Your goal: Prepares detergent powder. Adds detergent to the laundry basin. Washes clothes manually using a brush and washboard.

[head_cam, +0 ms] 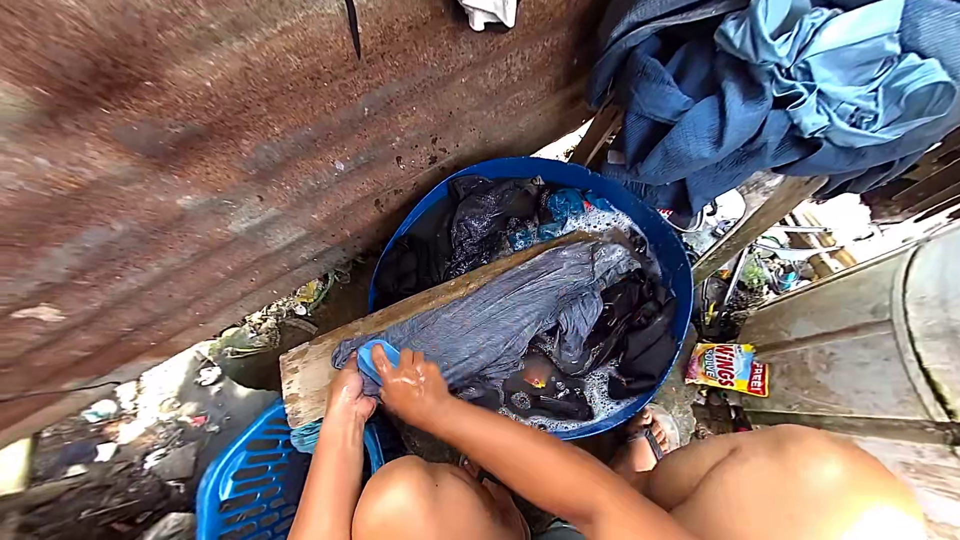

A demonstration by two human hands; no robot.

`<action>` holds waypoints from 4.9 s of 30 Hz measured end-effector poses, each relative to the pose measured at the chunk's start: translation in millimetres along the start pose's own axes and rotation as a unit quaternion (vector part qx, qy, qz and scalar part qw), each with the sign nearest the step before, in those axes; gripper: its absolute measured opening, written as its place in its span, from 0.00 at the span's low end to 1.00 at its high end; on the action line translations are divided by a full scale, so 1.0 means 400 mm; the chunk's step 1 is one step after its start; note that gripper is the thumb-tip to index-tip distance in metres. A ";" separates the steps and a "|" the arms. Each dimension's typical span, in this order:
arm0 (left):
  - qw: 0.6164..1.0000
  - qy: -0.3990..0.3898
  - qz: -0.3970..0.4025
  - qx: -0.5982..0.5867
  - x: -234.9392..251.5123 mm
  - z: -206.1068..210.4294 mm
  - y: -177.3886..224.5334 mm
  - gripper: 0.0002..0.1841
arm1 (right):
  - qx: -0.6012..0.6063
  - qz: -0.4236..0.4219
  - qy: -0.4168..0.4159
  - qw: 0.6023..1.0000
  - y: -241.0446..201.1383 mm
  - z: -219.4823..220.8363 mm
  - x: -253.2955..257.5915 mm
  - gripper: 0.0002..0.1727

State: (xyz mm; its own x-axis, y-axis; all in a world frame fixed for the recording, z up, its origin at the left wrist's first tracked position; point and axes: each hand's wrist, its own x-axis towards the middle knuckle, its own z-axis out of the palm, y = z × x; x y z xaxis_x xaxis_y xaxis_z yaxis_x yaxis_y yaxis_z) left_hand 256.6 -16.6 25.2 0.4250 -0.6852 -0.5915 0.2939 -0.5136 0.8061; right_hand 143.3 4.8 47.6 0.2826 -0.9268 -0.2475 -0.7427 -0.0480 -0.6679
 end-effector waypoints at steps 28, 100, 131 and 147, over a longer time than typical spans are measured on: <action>0.869 -0.450 0.176 -0.104 -0.225 -0.006 0.356 0.48 | 0.326 0.102 0.487 0.804 0.488 -0.623 -0.238 0.41; 0.993 -0.082 -0.031 -0.075 0.005 0.015 0.005 0.22 | -0.001 0.141 0.151 0.978 0.126 -0.099 0.033 0.37; 0.994 -0.099 -0.015 -0.035 0.000 0.008 0.004 0.24 | -0.002 0.182 -0.093 0.979 0.352 -0.258 -0.244 0.18; 0.962 -0.246 0.064 -0.097 -0.127 -0.002 0.204 0.29 | 0.021 0.234 0.277 0.932 0.483 -0.598 -0.153 0.40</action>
State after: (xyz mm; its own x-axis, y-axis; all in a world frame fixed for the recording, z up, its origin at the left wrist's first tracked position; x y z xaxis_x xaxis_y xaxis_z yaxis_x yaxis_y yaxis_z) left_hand 259.8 -23.5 121.1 0.0262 -0.9224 -0.3854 0.4409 -0.3353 0.8326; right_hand -162.7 -37.0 101.6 -0.4316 -0.8932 -0.1263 -0.6781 0.4136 -0.6075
